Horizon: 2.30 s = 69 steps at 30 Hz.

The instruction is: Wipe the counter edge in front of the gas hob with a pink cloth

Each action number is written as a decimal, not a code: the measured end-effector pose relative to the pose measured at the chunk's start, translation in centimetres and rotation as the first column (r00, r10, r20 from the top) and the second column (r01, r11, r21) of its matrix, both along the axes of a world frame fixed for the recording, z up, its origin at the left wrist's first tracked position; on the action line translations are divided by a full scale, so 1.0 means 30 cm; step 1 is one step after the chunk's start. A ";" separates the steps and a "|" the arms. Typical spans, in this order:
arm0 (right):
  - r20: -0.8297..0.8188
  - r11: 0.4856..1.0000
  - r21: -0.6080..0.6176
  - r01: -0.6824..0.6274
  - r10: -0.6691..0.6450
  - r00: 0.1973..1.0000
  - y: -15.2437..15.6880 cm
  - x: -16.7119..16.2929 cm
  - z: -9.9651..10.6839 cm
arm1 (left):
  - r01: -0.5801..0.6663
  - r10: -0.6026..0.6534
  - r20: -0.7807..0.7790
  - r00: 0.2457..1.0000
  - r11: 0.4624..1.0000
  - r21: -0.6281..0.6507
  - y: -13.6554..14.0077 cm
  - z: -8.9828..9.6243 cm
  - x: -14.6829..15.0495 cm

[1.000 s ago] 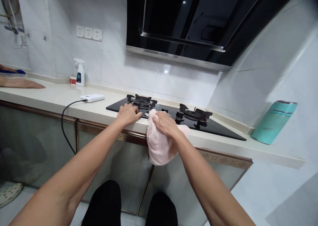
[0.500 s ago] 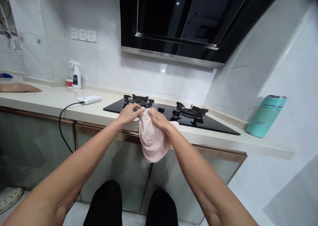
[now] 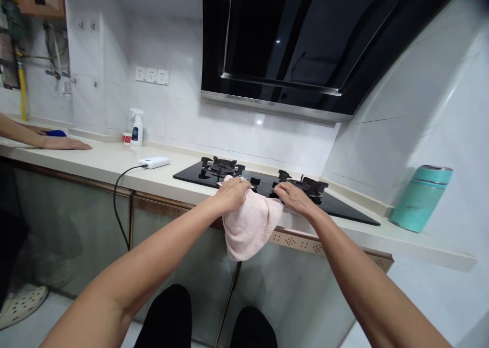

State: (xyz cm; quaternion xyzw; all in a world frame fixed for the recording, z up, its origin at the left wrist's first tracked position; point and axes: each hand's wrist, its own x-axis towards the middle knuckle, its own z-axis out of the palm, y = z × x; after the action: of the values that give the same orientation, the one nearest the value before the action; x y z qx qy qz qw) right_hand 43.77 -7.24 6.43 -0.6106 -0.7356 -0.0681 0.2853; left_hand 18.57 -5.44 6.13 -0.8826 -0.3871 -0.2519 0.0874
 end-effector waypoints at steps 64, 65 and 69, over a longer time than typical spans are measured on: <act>-0.012 0.985 -0.010 0.170 -0.170 0.985 0.070 0.155 -0.124 | -0.155 0.140 0.075 0.987 0.955 0.252 -0.083 -0.141 0.240; -0.007 0.986 -0.011 0.167 -0.167 0.986 0.076 0.163 -0.128 | -0.141 0.126 0.077 0.989 0.955 0.260 -0.078 -0.143 0.234; 0.005 0.986 -0.015 0.164 -0.163 0.987 0.086 0.175 -0.135 | -0.125 0.112 0.062 0.992 0.955 0.268 -0.047 -0.145 0.159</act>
State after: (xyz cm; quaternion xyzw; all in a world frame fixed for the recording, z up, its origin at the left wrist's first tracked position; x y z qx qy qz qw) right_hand 49.01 -4.67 2.39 -0.6709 -0.6841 -0.0868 0.2728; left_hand 23.34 -6.85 1.79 -0.8316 -0.4031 -0.3170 0.2133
